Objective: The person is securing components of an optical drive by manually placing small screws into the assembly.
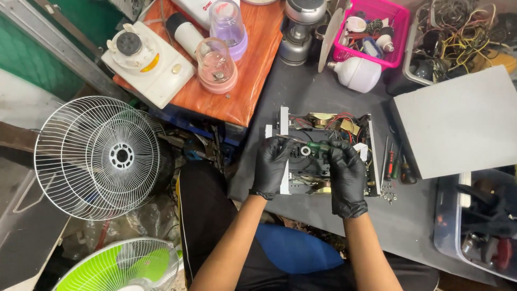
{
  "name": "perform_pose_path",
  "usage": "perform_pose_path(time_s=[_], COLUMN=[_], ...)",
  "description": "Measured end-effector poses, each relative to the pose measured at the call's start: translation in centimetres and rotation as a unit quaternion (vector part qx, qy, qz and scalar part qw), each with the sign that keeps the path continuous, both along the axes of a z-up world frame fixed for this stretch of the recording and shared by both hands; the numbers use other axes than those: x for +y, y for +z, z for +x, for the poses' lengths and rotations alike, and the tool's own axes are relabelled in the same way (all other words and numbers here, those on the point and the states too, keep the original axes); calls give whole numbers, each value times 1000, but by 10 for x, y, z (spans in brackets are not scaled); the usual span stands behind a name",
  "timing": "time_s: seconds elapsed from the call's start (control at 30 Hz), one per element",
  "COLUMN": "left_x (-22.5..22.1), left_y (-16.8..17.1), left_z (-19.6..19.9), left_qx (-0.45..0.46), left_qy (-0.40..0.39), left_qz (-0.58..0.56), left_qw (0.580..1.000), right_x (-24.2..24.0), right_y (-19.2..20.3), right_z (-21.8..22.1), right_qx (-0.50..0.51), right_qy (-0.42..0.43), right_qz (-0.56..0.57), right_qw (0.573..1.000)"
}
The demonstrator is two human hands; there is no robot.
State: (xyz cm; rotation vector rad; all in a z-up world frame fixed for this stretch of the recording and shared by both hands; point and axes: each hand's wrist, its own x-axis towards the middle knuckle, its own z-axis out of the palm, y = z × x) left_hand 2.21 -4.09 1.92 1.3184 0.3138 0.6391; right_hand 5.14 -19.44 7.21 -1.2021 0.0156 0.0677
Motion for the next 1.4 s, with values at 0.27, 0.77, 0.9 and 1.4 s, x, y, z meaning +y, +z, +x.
perform_pose_path(time_s=[0.27,0.77,0.9,1.4], left_x=[12,5,5,6], left_y=[24,7,-1,6], left_z=[-24,-21,-21,-22], left_qx=[125,243,236,246], left_qy=[91,-17,-18,-28], left_qz=[378,492,495,489], left_qw=[913,836,836,836], right_x=[-12,-21,-21,-16], right_y=[-2,-19,-19,6], right_z=[24,32,30,25], right_qx=[-118,-208,-211,-234], right_qy=[-69,-3,9,28], right_qz=[-99,-234,-232,-309], right_qw=[986,950,950,921])
